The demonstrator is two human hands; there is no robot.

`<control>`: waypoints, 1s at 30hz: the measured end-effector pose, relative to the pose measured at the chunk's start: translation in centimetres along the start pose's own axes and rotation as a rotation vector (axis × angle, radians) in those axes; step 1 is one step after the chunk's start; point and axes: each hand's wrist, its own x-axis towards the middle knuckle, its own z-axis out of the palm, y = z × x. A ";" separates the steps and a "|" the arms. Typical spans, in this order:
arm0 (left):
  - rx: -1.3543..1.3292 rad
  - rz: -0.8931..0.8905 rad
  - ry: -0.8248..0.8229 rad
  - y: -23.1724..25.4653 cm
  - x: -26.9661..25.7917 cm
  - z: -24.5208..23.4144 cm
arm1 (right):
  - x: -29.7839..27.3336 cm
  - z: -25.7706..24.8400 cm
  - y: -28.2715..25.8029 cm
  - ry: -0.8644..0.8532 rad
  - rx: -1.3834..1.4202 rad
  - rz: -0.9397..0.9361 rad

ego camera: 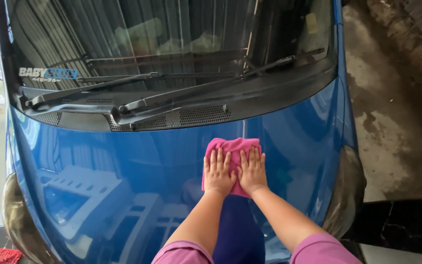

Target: Wiping the hood and side window area of a blue car with a pink microfiber cloth to clean or dry it.

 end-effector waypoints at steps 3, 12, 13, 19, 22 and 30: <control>0.010 0.008 -0.011 -0.6 -1.7 0.1 | -1.1 -0.7 -1.0 -0.009 0.017 -0.014; 0.028 0.023 -0.174 -3.8 -6.7 -0.5 | -4.5 -1.6 -5.1 -0.047 0.057 -0.050; 0.032 0.018 -0.169 -4.4 -7.3 -0.6 | -4.7 -1.7 -5.8 -0.043 0.060 -0.055; 0.063 0.031 -0.088 -7.9 -9.8 -0.5 | -4.5 -2.5 -9.8 -0.063 0.046 -0.075; 0.066 0.062 0.016 -9.9 -10.4 -0.7 | -4.1 -2.5 -11.8 -0.061 0.011 -0.065; 0.009 0.038 0.184 -18.9 -8.3 -4.0 | 3.0 -1.6 -20.3 0.004 0.075 -0.023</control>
